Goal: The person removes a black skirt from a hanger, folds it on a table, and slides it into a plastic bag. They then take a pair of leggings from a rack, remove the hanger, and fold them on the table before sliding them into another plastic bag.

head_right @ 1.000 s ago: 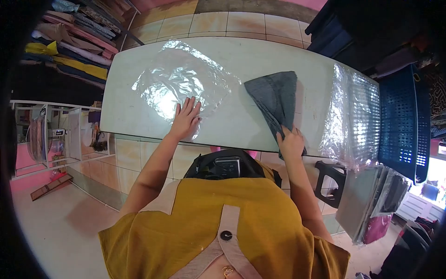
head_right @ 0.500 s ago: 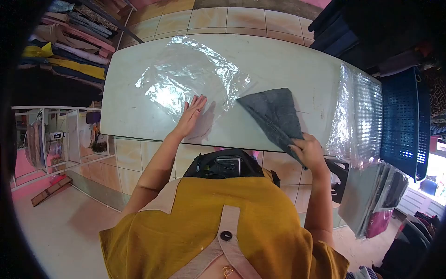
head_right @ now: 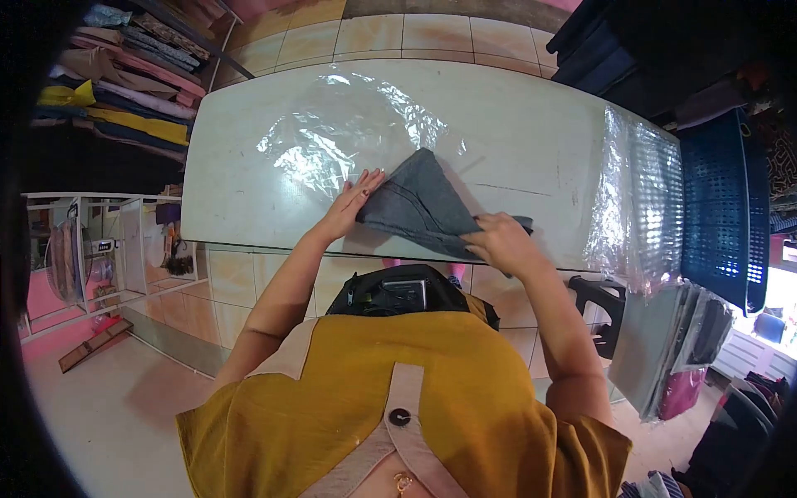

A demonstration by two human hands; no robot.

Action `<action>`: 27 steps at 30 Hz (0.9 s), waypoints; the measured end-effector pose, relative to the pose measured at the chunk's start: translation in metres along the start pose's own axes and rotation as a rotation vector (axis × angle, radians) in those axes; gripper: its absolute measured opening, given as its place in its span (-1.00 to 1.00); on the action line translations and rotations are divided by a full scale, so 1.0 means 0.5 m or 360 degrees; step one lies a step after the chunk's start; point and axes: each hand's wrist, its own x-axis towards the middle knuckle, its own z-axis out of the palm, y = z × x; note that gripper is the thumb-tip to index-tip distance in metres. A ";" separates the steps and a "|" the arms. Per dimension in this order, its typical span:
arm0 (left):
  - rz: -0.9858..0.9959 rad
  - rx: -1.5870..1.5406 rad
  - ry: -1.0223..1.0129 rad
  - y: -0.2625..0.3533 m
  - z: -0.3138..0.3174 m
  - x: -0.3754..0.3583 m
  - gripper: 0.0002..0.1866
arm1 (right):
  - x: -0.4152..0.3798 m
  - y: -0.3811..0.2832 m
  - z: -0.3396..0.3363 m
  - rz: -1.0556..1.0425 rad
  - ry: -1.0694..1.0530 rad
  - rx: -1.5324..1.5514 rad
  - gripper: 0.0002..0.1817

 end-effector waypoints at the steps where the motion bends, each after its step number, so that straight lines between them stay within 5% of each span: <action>1: 0.0028 -0.0004 -0.0006 0.005 0.004 -0.002 -0.44 | 0.019 0.006 0.007 0.0012 0.0007 -0.0022 -0.75; 15: 0.0327 0.0284 -0.0089 0.137 -0.019 0.041 -0.51 | 0.147 -0.013 0.074 -0.0021 0.0381 0.0013 -0.78; 19: 0.0377 0.0729 -0.0024 0.121 -0.008 0.028 -0.49 | 0.158 -0.028 0.085 0.0426 0.0332 0.0081 -0.79; 21: 0.0275 0.0757 0.0491 0.110 0.010 0.002 -0.23 | 0.163 -0.036 0.093 0.0491 0.0419 0.0087 -0.79; 22: 0.0276 0.0761 0.0491 0.090 0.025 -0.011 -0.23 | 0.168 -0.036 0.101 0.0537 0.0399 0.0063 -0.79; 25: 0.0181 0.0297 0.0891 0.021 0.085 -0.054 -0.08 | 0.174 -0.031 0.118 0.0588 0.0416 0.0059 -0.79; 27: -0.0288 -0.0555 0.0949 0.008 0.124 -0.081 -0.09 | 0.173 -0.034 0.124 0.0594 0.0428 0.0083 -0.79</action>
